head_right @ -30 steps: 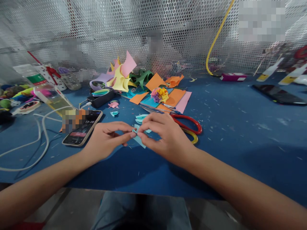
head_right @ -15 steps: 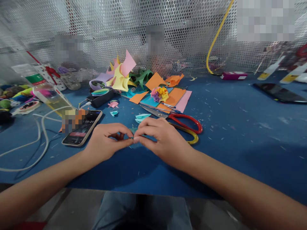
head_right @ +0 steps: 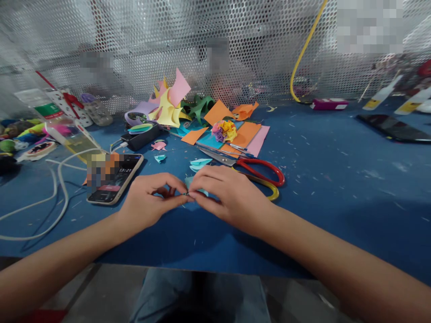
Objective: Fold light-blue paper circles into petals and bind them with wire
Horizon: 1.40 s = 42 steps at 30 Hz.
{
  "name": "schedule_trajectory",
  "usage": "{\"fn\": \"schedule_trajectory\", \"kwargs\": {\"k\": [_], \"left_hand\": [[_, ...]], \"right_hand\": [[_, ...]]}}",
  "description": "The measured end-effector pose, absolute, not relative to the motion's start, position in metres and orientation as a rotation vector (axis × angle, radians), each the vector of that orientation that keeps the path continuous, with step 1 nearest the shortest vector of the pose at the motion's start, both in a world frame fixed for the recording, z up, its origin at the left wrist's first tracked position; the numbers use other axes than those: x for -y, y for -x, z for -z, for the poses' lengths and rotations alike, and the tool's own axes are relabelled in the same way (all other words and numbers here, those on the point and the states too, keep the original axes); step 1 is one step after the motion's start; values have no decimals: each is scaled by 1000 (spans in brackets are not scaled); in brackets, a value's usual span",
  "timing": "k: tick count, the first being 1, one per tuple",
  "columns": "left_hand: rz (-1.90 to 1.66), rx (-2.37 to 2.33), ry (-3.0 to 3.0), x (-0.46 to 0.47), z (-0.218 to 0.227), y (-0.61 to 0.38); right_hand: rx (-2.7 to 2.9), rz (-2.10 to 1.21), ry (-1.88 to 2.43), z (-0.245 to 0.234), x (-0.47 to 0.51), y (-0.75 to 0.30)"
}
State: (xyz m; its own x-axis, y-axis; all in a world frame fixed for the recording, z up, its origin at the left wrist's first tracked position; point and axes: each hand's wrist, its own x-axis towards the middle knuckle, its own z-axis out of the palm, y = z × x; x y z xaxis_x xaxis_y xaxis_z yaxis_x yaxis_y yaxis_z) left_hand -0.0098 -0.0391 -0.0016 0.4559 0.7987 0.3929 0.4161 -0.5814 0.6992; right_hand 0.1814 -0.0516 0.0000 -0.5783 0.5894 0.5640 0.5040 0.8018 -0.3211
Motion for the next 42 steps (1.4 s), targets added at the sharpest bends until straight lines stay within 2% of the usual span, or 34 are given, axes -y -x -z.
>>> {"fn": "schedule_trajectory", "kwargs": {"k": [8,15,20,23,32,42], "left_hand": [[-981,-1048,-2173,42,4,10],[-1203,-810,-1893,41,-4,9],[-946,-835,-1628,35,-8,9],[-924,-829,-1562,33,-8,8],[-1051,-872,-1690,37,-7,9],[-952,-862,-1786,38,-2,9]], "right_hand": [[2312,-223,743,1,53,-176],[2174,-146,745,-1,53,-183],[2169,-102,728,-3,54,-185],[2109,-101,788,-2,54,-182],[2059,-477,1018,-1,53,-178],[1972,-608,1000,-6,52,-179]]}}
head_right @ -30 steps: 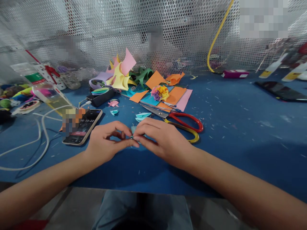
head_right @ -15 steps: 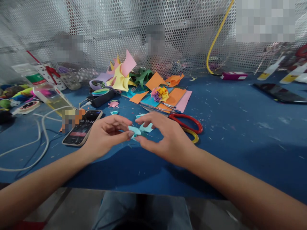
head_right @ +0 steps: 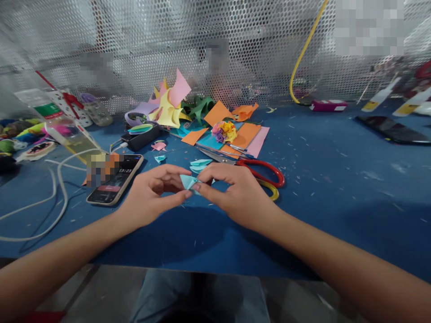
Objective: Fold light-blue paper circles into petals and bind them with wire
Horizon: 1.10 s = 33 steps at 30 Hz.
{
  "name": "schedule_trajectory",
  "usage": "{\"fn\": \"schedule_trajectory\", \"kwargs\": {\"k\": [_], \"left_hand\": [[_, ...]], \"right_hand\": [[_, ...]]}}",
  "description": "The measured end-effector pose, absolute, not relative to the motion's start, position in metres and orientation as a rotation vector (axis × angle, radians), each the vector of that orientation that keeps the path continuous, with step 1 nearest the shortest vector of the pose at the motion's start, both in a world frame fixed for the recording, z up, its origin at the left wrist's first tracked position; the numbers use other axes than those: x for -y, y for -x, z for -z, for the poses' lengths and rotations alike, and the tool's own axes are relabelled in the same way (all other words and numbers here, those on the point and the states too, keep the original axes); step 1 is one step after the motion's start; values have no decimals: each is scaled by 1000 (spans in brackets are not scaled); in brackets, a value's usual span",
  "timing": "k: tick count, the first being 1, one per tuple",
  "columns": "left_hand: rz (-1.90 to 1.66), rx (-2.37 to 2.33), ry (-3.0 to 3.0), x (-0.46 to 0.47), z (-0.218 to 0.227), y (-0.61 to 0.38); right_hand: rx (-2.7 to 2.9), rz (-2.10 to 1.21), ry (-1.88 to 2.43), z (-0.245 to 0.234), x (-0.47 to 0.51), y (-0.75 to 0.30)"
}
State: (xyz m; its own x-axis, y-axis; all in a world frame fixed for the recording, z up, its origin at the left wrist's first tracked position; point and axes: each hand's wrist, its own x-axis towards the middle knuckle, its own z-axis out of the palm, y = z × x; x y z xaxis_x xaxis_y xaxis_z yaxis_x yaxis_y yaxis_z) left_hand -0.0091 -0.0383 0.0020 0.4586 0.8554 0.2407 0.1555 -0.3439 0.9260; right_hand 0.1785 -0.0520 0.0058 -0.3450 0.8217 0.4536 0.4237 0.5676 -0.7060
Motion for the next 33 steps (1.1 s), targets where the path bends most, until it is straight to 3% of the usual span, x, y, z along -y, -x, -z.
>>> {"fn": "schedule_trajectory", "kwargs": {"k": [7,12,18,26,33], "left_hand": [[-860,-870,-1665,34,-2,9],[-534,-865,-1528,31,-6,10],[-177,-873,-1543,29,-7,15],[-147,-933,-1797,31,-8,21],[-146,-998,-1929,30,-13,24]], "right_hand": [[1915,-773,1121,-4,50,-179],[1776,-1015,1098,0,45,-181],[2045,-1321,1083,14,44,-179],[2320,-820,1084,19,41,-178],[2455,-688,932,28,38,-175]]}}
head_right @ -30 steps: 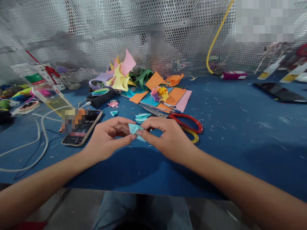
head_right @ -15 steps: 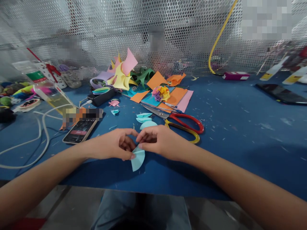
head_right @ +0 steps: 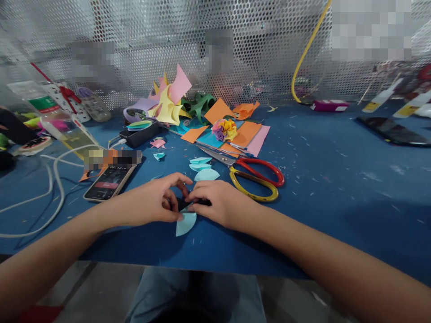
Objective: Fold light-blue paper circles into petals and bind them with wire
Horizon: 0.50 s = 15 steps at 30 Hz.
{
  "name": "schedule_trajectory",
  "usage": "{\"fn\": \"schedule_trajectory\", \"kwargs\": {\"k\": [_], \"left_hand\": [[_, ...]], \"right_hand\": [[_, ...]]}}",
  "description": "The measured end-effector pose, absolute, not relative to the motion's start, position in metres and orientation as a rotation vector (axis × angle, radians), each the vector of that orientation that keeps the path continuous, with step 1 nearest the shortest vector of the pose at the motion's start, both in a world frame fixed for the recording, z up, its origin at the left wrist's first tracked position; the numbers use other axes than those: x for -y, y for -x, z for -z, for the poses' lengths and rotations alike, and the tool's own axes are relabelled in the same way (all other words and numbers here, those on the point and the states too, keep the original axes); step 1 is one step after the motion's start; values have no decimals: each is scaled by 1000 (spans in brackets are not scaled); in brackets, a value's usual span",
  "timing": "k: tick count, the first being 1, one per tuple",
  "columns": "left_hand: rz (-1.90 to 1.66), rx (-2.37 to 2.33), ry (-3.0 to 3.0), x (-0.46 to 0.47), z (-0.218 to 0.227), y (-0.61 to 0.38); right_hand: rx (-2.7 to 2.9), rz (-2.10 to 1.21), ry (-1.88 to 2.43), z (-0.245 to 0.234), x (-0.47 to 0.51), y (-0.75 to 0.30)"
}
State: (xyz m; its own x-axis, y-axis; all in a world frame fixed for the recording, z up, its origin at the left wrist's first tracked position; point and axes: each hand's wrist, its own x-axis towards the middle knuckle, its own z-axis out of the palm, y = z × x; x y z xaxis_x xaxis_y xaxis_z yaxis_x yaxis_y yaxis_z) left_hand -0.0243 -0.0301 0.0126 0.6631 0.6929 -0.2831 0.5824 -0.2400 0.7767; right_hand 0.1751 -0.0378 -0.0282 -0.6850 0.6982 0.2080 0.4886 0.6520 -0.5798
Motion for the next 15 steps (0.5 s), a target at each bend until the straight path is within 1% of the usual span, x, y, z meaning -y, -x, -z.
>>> {"fn": "schedule_trajectory", "kwargs": {"k": [4,8,15], "left_hand": [[-85,-1032,-2093,27,-12,24],[-129,-1079,-2274,25,-9,22],[-130,-1091,-2245,24,-7,18]], "right_hand": [[2517,-604,971,28,40,-175],[2519,-610,1004,24,41,-175],[2453,-666,1069,26,41,-173]]}}
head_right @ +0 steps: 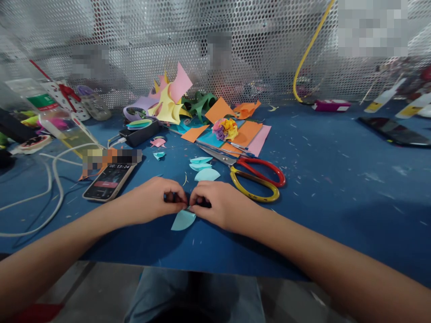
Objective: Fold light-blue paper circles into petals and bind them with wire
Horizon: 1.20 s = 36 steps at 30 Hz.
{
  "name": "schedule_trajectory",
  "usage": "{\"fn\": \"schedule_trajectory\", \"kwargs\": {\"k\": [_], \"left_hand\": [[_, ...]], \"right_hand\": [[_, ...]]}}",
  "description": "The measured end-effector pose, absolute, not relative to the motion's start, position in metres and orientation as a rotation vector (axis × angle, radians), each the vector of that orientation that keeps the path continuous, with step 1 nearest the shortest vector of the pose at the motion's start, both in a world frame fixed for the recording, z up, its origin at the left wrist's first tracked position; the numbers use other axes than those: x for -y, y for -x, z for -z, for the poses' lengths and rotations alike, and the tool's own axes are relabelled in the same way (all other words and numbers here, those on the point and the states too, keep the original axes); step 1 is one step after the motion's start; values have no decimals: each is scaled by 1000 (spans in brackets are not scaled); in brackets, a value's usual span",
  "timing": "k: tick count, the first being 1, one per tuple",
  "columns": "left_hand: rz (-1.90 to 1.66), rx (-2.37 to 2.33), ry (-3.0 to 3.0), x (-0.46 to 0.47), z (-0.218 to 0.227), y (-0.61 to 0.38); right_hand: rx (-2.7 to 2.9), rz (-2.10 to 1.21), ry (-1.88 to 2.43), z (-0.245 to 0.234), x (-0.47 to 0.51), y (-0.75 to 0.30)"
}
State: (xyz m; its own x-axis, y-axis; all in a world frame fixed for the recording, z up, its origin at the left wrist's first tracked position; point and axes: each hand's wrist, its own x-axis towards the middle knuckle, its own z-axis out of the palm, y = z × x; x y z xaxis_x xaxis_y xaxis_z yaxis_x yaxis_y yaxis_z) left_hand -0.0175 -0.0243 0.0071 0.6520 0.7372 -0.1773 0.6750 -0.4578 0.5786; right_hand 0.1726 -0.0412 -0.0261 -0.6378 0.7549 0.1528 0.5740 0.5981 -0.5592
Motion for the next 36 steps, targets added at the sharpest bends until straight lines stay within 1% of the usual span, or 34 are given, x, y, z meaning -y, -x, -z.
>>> {"fn": "schedule_trajectory", "kwargs": {"k": [5,11,15,19,29,36], "left_hand": [[-130,-1109,-2216,25,-8,16],[-118,-1104,-2197,24,-5,15],[-109,-1110,-2176,23,0,16],[-109,-1107,-2191,24,1,17],[-43,-988,-2405,29,-13,24],[-57,-1088,-2374,34,-10,19]], "right_hand": [[2434,-698,1051,29,39,-174],[2486,-745,920,29,32,-176],[2505,-774,940,28,30,-177],[2539,-764,985,29,29,-177],[2541,-733,906,29,29,-179],[2498,-740,836,30,29,-179]]}}
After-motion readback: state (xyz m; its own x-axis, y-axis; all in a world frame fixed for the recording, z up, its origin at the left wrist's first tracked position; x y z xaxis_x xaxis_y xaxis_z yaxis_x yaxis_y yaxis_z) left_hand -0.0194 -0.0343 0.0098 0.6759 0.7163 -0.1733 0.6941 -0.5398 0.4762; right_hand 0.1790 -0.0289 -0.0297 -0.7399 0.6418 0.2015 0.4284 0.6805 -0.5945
